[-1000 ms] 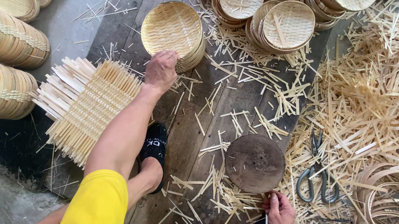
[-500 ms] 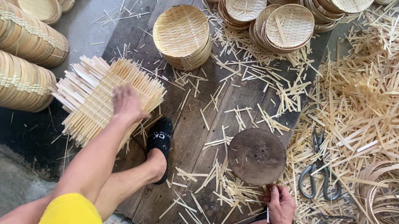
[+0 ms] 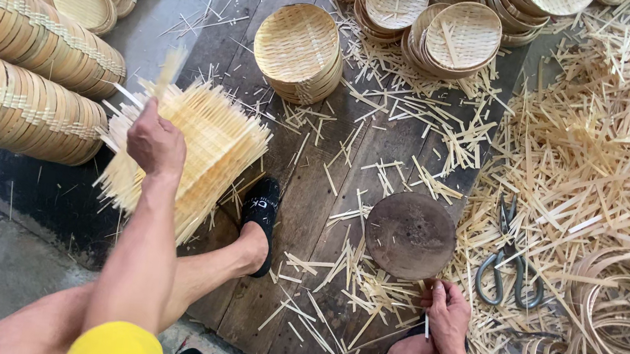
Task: The person trims the protruding bamboo strips from the edge of a small woven basket using shears. They repeatedly place the basket on a wooden block, cut the excess strips flush with the rim, and then stack the finished basket with others.
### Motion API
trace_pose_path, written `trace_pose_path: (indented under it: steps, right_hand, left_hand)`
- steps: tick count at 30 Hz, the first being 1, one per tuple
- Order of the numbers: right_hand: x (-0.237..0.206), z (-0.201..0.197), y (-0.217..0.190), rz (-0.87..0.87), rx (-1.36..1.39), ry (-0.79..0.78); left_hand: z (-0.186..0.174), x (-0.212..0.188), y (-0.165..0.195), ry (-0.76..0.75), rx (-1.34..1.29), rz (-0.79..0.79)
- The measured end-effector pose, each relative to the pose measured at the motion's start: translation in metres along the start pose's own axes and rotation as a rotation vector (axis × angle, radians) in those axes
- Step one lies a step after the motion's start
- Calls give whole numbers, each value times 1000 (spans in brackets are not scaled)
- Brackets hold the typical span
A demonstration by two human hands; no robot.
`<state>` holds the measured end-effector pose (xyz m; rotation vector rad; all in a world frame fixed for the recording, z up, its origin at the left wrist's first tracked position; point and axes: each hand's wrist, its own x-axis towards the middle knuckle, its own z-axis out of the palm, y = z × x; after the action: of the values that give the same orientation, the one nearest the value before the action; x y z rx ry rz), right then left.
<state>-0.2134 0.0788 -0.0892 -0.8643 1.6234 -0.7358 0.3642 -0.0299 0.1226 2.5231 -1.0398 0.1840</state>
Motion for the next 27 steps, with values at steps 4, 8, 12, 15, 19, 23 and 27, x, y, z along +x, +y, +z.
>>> trace_pose_path:
  steps: [4, 8, 12, 15, 19, 23, 27]
  right_hand:
    - [1, 3, 1, -36, 49, 2]
    - [-4, 1, 2, -24, 82, 12]
    - [-4, -5, 3, -23, 167, 8]
    - [0, -12, 6, 42, 326, 28]
    - [0, -20, 8, 54, 319, 46]
    - [-3, -21, -14, 63, 374, 39]
    - [0, -35, -60, -106, 665, -148]
  left_hand:
    - [-18, -44, 56, 326, -97, 377]
    - [-28, -111, 105, 407, -254, 476]
    - [-53, -157, 132, 397, -409, 528]
    - [-77, -143, 146, 562, -527, 465]
    - [-121, -109, 137, 594, -724, 131]
    - [-87, -122, 150, 468, -586, 609]
    - [-6, -208, 171, 69, -764, 979]
